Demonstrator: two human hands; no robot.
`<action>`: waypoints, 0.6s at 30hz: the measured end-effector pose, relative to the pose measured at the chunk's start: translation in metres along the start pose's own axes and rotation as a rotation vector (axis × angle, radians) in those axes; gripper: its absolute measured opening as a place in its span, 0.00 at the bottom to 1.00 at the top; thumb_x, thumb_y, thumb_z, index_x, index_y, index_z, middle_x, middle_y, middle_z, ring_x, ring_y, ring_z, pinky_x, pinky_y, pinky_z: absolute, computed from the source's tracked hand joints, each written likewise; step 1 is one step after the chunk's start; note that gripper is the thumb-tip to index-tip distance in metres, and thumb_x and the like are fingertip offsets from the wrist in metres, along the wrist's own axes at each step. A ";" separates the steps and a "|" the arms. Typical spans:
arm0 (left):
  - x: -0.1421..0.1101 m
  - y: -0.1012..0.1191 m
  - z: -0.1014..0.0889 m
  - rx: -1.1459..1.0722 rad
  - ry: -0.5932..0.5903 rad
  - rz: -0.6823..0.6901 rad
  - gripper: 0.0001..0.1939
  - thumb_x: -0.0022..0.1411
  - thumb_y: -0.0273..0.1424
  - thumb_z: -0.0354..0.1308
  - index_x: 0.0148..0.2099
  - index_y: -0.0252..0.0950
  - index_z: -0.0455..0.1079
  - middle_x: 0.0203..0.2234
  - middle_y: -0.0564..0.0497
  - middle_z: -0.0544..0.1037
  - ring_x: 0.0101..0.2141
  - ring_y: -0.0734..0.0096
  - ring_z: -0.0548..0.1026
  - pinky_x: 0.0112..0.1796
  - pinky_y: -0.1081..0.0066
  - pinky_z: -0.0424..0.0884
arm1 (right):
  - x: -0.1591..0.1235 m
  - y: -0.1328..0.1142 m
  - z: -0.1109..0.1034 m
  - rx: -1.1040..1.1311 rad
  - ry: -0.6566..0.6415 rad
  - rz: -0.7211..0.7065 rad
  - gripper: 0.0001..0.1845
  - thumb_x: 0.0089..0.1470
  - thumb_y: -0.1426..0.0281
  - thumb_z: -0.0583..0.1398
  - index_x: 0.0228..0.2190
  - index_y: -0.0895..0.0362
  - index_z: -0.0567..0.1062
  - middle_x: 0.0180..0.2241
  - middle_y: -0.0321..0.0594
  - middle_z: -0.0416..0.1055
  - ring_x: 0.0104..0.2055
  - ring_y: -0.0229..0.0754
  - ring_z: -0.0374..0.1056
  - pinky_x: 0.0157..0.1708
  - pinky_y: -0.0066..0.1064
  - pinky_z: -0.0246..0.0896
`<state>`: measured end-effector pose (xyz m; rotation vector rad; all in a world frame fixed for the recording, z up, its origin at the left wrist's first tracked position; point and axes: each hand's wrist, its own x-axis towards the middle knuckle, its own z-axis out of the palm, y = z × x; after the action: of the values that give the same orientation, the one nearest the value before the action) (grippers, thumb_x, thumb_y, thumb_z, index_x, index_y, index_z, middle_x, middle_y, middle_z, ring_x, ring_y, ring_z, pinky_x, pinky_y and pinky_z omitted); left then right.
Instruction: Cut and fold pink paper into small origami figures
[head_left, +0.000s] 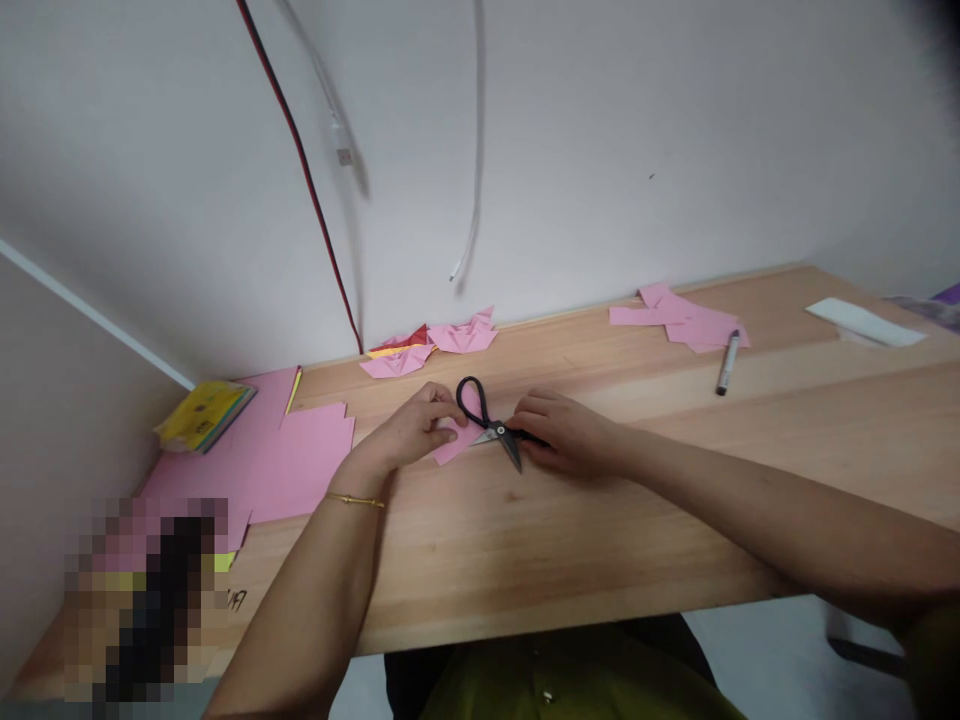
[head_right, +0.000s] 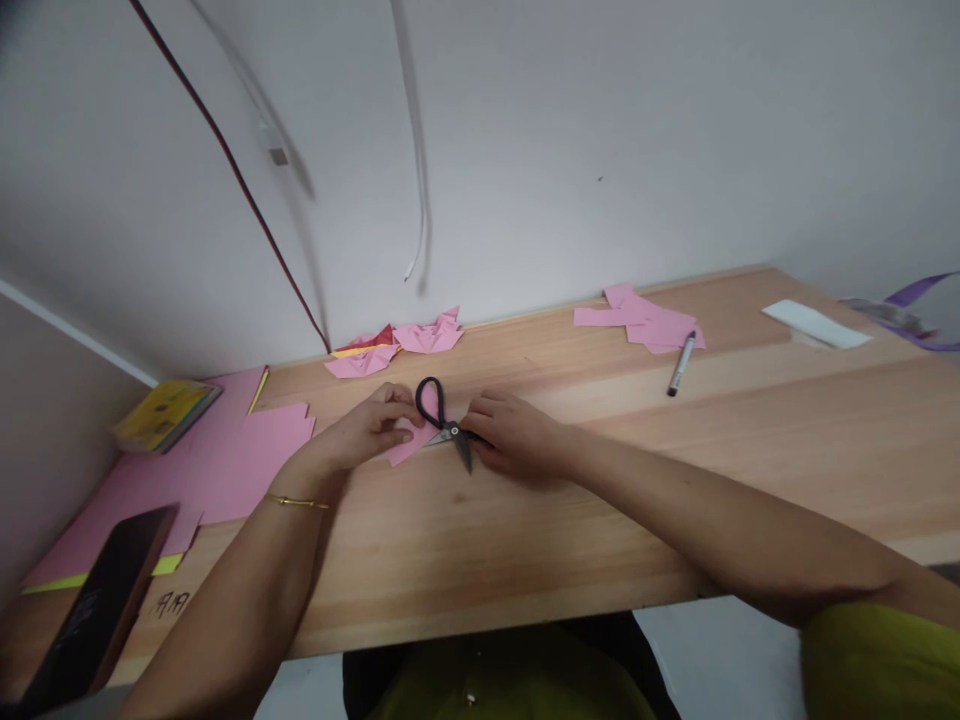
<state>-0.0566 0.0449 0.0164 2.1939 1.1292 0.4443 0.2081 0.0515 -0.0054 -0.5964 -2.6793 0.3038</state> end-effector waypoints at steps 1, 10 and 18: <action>0.000 0.000 0.000 0.006 0.001 -0.002 0.08 0.55 0.28 0.58 0.39 0.38 0.74 0.37 0.48 0.65 0.40 0.67 0.65 0.41 0.66 0.66 | 0.001 -0.001 0.001 -0.002 0.002 0.002 0.11 0.56 0.71 0.54 0.40 0.60 0.72 0.35 0.47 0.69 0.38 0.45 0.62 0.39 0.37 0.59; 0.000 0.000 0.002 0.016 0.018 -0.018 0.08 0.54 0.26 0.58 0.38 0.38 0.74 0.36 0.49 0.64 0.39 0.68 0.65 0.41 0.67 0.66 | 0.003 -0.007 -0.001 -0.024 -0.035 0.004 0.12 0.55 0.72 0.54 0.40 0.61 0.72 0.34 0.47 0.69 0.38 0.45 0.62 0.39 0.37 0.60; 0.001 -0.001 0.004 -0.002 0.047 -0.051 0.10 0.52 0.25 0.58 0.38 0.38 0.75 0.35 0.49 0.65 0.37 0.69 0.66 0.38 0.68 0.66 | -0.001 -0.006 0.002 -0.019 0.004 0.002 0.12 0.55 0.72 0.54 0.40 0.61 0.72 0.34 0.47 0.69 0.38 0.45 0.62 0.39 0.38 0.60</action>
<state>-0.0547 0.0443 0.0131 2.1583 1.2063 0.4766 0.2062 0.0454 -0.0063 -0.6051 -2.6804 0.2773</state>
